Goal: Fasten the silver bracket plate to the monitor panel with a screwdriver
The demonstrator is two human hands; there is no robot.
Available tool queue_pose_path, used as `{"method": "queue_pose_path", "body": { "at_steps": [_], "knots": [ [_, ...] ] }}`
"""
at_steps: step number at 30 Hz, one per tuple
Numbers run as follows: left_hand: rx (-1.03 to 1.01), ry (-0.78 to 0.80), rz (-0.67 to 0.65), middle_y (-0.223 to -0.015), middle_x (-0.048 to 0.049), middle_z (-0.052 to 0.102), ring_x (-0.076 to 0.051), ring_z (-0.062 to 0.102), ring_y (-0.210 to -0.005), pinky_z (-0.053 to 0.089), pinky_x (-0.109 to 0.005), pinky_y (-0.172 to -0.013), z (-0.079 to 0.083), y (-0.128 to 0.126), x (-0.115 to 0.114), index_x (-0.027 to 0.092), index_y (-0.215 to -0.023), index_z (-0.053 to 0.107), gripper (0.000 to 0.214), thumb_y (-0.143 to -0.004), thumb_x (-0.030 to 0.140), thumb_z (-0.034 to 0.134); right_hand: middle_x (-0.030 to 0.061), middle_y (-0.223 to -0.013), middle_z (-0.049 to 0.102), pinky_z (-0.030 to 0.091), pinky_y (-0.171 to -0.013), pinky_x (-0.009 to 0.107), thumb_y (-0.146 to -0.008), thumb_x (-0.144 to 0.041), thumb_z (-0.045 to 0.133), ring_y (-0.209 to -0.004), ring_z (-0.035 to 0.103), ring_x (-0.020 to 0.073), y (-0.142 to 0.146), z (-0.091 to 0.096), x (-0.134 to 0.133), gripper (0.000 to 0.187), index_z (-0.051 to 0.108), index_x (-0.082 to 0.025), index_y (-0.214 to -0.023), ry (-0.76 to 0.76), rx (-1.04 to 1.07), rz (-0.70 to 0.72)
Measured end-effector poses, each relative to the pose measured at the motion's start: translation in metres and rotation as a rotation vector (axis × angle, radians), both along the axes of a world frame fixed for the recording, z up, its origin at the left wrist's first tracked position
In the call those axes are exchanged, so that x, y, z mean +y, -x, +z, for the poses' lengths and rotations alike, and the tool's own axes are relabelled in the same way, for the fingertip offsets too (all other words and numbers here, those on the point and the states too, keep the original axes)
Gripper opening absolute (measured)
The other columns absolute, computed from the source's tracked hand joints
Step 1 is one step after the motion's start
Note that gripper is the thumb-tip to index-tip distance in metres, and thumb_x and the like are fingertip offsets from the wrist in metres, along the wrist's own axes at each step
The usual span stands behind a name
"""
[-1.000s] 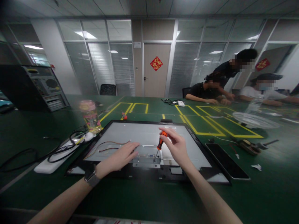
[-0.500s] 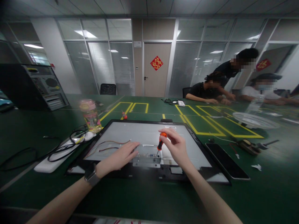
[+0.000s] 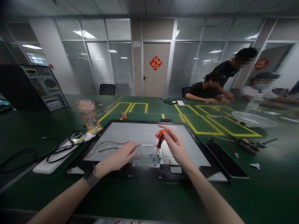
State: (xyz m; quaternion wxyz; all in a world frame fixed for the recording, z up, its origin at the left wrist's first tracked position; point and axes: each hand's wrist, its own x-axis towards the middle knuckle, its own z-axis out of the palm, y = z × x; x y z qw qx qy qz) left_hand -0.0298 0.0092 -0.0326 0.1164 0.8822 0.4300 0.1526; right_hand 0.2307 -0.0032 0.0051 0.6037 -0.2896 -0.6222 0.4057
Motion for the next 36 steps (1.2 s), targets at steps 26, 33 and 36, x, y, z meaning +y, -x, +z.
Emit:
{"method": "queue_pose_path", "body": {
  "at_steps": [26,33,36],
  "knots": [
    [-0.008,-0.010,-0.015,-0.141,-0.0104,0.051,-0.023,0.048,-0.129,0.031,-0.040,-0.113,-0.0022,0.0006,0.0012,0.019,-0.136,0.045,0.042,-0.102,0.041,0.036,0.0016,-0.084,0.068,0.050,-0.076,0.032,-0.080,-0.043,0.072,-0.079,0.063,0.0178,0.0007,-0.0018,0.0027,0.027,0.071,-0.029,-0.104,0.076,0.130,0.010],
    [-0.011,-0.030,-0.027,-0.141,-0.0107,0.051,-0.022,0.048,-0.130,0.029,-0.040,-0.114,-0.0034,0.0014,0.0026,0.019,-0.136,0.045,0.041,-0.102,0.041,0.036,0.0021,-0.091,0.064,0.051,-0.077,0.033,-0.078,-0.044,0.073,-0.083,0.063,0.0183,0.0004,-0.0009,0.0033,0.017,0.073,-0.027,-0.083,0.014,0.127,0.013],
    [-0.001,-0.018,-0.020,-0.141,-0.0104,0.051,-0.022,0.047,-0.130,0.027,-0.040,-0.115,-0.0028,0.0007,0.0025,0.018,-0.136,0.044,0.042,-0.102,0.040,0.037,0.0015,-0.087,0.064,0.051,-0.077,0.033,-0.075,-0.044,0.076,-0.080,0.063,0.0180,-0.0005,-0.0009,0.0035,0.020,0.074,-0.028,-0.085,0.031,0.114,0.010]
  ]
}}
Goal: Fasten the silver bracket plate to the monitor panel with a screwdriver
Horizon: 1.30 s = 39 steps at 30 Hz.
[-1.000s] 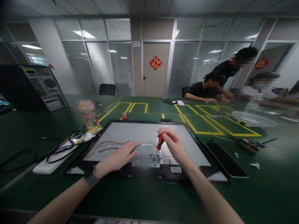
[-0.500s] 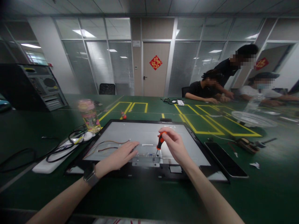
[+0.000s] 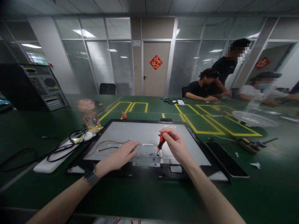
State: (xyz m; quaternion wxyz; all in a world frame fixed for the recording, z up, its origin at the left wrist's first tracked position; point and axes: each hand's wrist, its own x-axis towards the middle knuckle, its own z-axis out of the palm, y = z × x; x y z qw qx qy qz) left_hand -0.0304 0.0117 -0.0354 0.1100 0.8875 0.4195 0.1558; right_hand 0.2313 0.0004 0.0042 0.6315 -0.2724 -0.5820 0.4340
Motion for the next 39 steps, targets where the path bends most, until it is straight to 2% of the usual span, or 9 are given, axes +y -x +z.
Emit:
{"method": "queue_pose_path", "body": {
  "at_steps": [4,7,12,17,20,25,28,32,39],
  "knots": [
    [0.003,0.006,0.006,-0.141,-0.0104,0.051,-0.021,0.047,-0.130,0.027,-0.039,-0.115,0.0022,-0.0010,-0.0017,0.017,-0.136,0.045,0.041,-0.102,0.039,0.037,0.0032,-0.084,0.068,0.051,-0.078,0.036,-0.082,-0.046,0.069,-0.082,0.064,0.0200,0.0015,0.0033,-0.0019,0.026,0.072,-0.028,-0.100,0.036,0.029,0.082],
    [0.001,0.006,0.011,-0.141,-0.0104,0.051,-0.022,0.047,-0.130,0.030,-0.039,-0.114,0.0017,-0.0008,-0.0019,0.018,-0.136,0.045,0.042,-0.102,0.040,0.037,0.0037,-0.088,0.067,0.050,-0.082,0.036,-0.084,-0.045,0.067,-0.087,0.063,0.0200,0.0030,0.0043,-0.0027,0.021,0.073,-0.027,-0.092,0.024,0.049,0.096],
    [0.003,-0.024,0.001,-0.141,-0.0102,0.051,-0.022,0.047,-0.130,0.029,-0.040,-0.114,-0.0031,0.0007,0.0011,0.019,-0.136,0.045,0.042,-0.102,0.041,0.035,0.0016,-0.090,0.061,0.049,-0.082,0.033,-0.077,-0.044,0.075,-0.083,0.059,0.0178,0.0011,0.0008,-0.0011,0.018,0.073,-0.026,-0.077,-0.039,0.000,-0.002],
    [0.017,-0.016,0.006,-0.142,-0.0105,0.051,-0.022,0.047,-0.131,0.029,-0.040,-0.114,-0.0008,0.0002,0.0004,0.019,-0.136,0.045,0.041,-0.102,0.040,0.036,0.0019,-0.084,0.064,0.049,-0.076,0.032,-0.082,-0.044,0.070,-0.079,0.060,0.0178,0.0003,0.0031,-0.0034,0.022,0.072,-0.028,-0.096,0.035,0.010,0.092],
    [0.017,-0.001,0.018,-0.142,-0.0103,0.051,-0.022,0.047,-0.130,0.029,-0.039,-0.114,0.0016,-0.0009,-0.0012,0.018,-0.136,0.045,0.042,-0.102,0.040,0.036,0.0023,-0.084,0.065,0.049,-0.078,0.033,-0.085,-0.044,0.066,-0.081,0.061,0.0182,0.0016,0.0057,-0.0050,0.020,0.071,-0.028,-0.095,0.052,0.043,0.143],
    [0.024,-0.012,0.011,-0.143,-0.0099,0.050,-0.021,0.046,-0.131,0.028,-0.040,-0.115,0.0000,-0.0006,0.0002,0.020,-0.137,0.044,0.042,-0.102,0.041,0.035,0.0018,-0.089,0.062,0.049,-0.088,0.034,-0.077,-0.046,0.074,-0.086,0.060,0.0178,0.0012,0.0028,-0.0020,0.020,0.073,-0.026,-0.078,-0.012,0.017,0.066],
    [0.018,-0.014,0.008,-0.142,-0.0099,0.050,-0.021,0.047,-0.131,0.028,-0.041,-0.115,-0.0014,0.0004,0.0010,0.020,-0.136,0.044,0.041,-0.102,0.042,0.035,0.0016,-0.089,0.064,0.050,-0.087,0.037,-0.075,-0.048,0.075,-0.083,0.062,0.0185,0.0006,0.0018,-0.0018,0.022,0.073,-0.028,-0.084,0.017,-0.007,0.055],
    [0.000,-0.005,0.002,-0.142,-0.0106,0.050,-0.022,0.047,-0.131,0.028,-0.041,-0.115,-0.0010,0.0009,0.0002,0.019,-0.137,0.044,0.043,-0.102,0.043,0.035,0.0028,-0.085,0.066,0.052,-0.082,0.039,-0.081,-0.049,0.069,-0.081,0.063,0.0203,0.0025,0.0059,-0.0053,0.028,0.069,-0.029,-0.101,0.069,-0.010,0.101],
    [0.000,-0.014,-0.001,-0.142,-0.0103,0.050,-0.022,0.047,-0.130,0.029,-0.041,-0.115,-0.0013,0.0006,0.0003,0.019,-0.137,0.044,0.043,-0.102,0.042,0.034,0.0025,-0.087,0.064,0.052,-0.084,0.038,-0.079,-0.047,0.071,-0.084,0.063,0.0198,0.0030,0.0017,-0.0018,0.022,0.070,-0.026,-0.084,0.006,0.002,0.028]
  ]
}}
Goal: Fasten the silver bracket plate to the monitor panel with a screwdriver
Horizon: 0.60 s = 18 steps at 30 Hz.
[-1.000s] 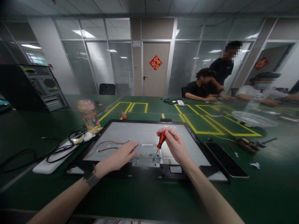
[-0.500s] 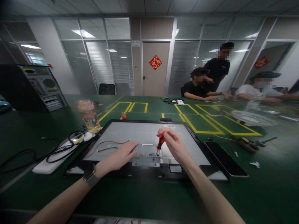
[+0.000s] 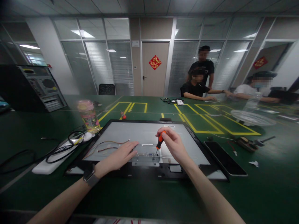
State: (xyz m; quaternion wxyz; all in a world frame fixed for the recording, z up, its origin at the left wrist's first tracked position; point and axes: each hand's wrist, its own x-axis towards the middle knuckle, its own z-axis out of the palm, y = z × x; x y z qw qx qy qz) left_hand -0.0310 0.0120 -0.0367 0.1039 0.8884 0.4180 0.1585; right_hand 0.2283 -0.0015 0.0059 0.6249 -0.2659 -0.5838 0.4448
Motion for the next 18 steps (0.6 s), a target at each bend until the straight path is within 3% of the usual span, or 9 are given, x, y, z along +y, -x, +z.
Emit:
{"method": "queue_pose_path", "body": {
  "at_steps": [3,7,14,18],
  "knots": [
    [0.006,0.001,0.009,-0.142,-0.0100,0.050,-0.022,0.047,-0.130,0.030,-0.040,-0.114,0.0003,-0.0004,-0.0006,0.019,-0.137,0.044,0.042,-0.102,0.041,0.036,0.0024,-0.084,0.066,0.052,-0.081,0.036,-0.078,-0.046,0.073,-0.082,0.065,0.0200,-0.0018,-0.0025,0.0011,0.022,0.072,-0.026,-0.088,-0.005,-0.054,-0.053],
    [0.013,0.015,0.020,-0.142,-0.0110,0.050,-0.022,0.046,-0.131,0.029,-0.039,-0.114,0.0015,-0.0010,-0.0019,0.017,-0.136,0.045,0.043,-0.102,0.041,0.036,0.0044,-0.086,0.070,0.053,-0.079,0.038,-0.085,-0.047,0.064,-0.083,0.066,0.0207,-0.0013,-0.0015,-0.0001,0.029,0.070,-0.027,-0.106,-0.004,-0.045,0.010],
    [0.015,0.019,0.007,-0.142,-0.0113,0.050,-0.022,0.046,-0.131,0.027,-0.040,-0.115,0.0021,-0.0008,-0.0009,0.018,-0.137,0.044,0.043,-0.102,0.041,0.035,0.0020,-0.091,0.067,0.053,-0.081,0.038,-0.078,-0.047,0.073,-0.081,0.066,0.0198,-0.0003,-0.0034,0.0013,0.021,0.073,-0.027,-0.084,-0.039,-0.022,-0.040],
    [0.015,0.041,0.016,-0.143,-0.0116,0.049,-0.022,0.045,-0.132,0.027,-0.040,-0.115,0.0040,-0.0012,-0.0021,0.017,-0.138,0.043,0.045,-0.102,0.042,0.035,0.0030,-0.085,0.070,0.054,-0.081,0.040,-0.083,-0.047,0.067,-0.082,0.067,0.0209,-0.0002,-0.0006,-0.0009,0.024,0.072,-0.029,-0.098,-0.021,-0.034,0.017]
  ]
}}
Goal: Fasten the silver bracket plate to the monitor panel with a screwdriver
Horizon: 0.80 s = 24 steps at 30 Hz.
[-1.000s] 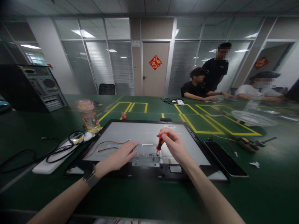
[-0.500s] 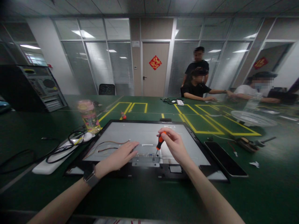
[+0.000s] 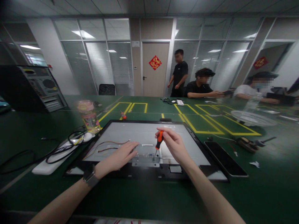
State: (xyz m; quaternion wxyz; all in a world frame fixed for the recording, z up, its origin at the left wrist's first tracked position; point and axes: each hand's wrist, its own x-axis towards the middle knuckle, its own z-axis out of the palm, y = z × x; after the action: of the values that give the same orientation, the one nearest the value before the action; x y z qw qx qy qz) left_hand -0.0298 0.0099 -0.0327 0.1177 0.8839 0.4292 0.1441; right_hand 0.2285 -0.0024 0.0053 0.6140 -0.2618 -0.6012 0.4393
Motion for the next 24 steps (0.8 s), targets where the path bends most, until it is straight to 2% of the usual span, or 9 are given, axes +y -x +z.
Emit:
{"method": "queue_pose_path", "body": {
  "at_steps": [4,9,12,15,17,21,24],
  "knots": [
    [-0.011,0.000,0.013,-0.142,-0.0102,0.050,-0.022,0.046,-0.131,0.028,-0.041,-0.114,0.0017,-0.0004,-0.0015,0.019,-0.137,0.045,0.043,-0.102,0.042,0.035,0.0056,-0.090,0.072,0.054,-0.086,0.044,-0.087,-0.047,0.062,-0.087,0.069,0.0230,0.0000,0.0028,-0.0015,0.026,0.070,-0.026,-0.101,0.030,0.014,0.030],
    [-0.011,-0.006,0.000,-0.142,-0.0108,0.050,-0.023,0.047,-0.131,0.026,-0.042,-0.115,0.0004,-0.0003,-0.0003,0.019,-0.136,0.045,0.042,-0.102,0.041,0.035,0.0070,-0.100,0.073,0.052,-0.090,0.044,-0.086,-0.047,0.063,-0.090,0.069,0.0234,-0.0020,0.0011,0.0009,0.030,0.069,-0.025,-0.106,0.018,-0.007,-0.012],
    [-0.008,-0.006,0.003,-0.142,-0.0111,0.050,-0.023,0.046,-0.131,0.026,-0.042,-0.115,-0.0006,-0.0002,0.0003,0.018,-0.137,0.045,0.042,-0.102,0.041,0.036,0.0049,-0.097,0.071,0.053,-0.086,0.040,-0.084,-0.044,0.067,-0.089,0.067,0.0218,-0.0029,-0.0007,0.0020,0.029,0.070,-0.027,-0.108,-0.029,-0.097,-0.122],
    [-0.009,-0.006,0.007,-0.142,-0.0114,0.051,-0.023,0.047,-0.131,0.028,-0.041,-0.114,-0.0004,-0.0003,-0.0001,0.018,-0.136,0.045,0.042,-0.102,0.040,0.036,0.0024,-0.091,0.067,0.053,-0.080,0.036,-0.078,-0.039,0.074,-0.085,0.064,0.0206,-0.0030,-0.0015,0.0021,0.021,0.073,-0.029,-0.096,-0.105,-0.164,-0.276],
    [-0.010,-0.002,0.005,-0.142,-0.0112,0.050,-0.023,0.046,-0.131,0.028,-0.041,-0.114,0.0002,-0.0005,-0.0006,0.019,-0.136,0.045,0.041,-0.102,0.039,0.036,0.0030,-0.093,0.066,0.052,-0.083,0.037,-0.079,-0.040,0.073,-0.089,0.063,0.0219,-0.0029,-0.0015,0.0016,0.018,0.074,-0.029,-0.094,-0.149,-0.194,-0.334],
    [-0.012,0.002,0.007,-0.143,-0.0111,0.050,-0.023,0.046,-0.131,0.028,-0.042,-0.114,0.0000,-0.0004,-0.0005,0.019,-0.136,0.045,0.041,-0.102,0.039,0.036,0.0058,-0.106,0.070,0.049,-0.092,0.044,-0.090,-0.043,0.057,-0.097,0.066,0.0244,-0.0017,-0.0019,-0.0003,0.028,0.070,-0.029,-0.111,-0.121,-0.150,-0.237],
    [-0.015,-0.009,0.002,-0.143,-0.0113,0.050,-0.023,0.046,-0.131,0.027,-0.042,-0.115,-0.0015,0.0000,0.0004,0.019,-0.137,0.045,0.042,-0.102,0.040,0.036,0.0059,-0.102,0.072,0.050,-0.089,0.044,-0.090,-0.041,0.058,-0.092,0.067,0.0236,-0.0002,-0.0023,-0.0010,0.030,0.068,-0.028,-0.115,-0.099,-0.128,-0.231]
  ]
}}
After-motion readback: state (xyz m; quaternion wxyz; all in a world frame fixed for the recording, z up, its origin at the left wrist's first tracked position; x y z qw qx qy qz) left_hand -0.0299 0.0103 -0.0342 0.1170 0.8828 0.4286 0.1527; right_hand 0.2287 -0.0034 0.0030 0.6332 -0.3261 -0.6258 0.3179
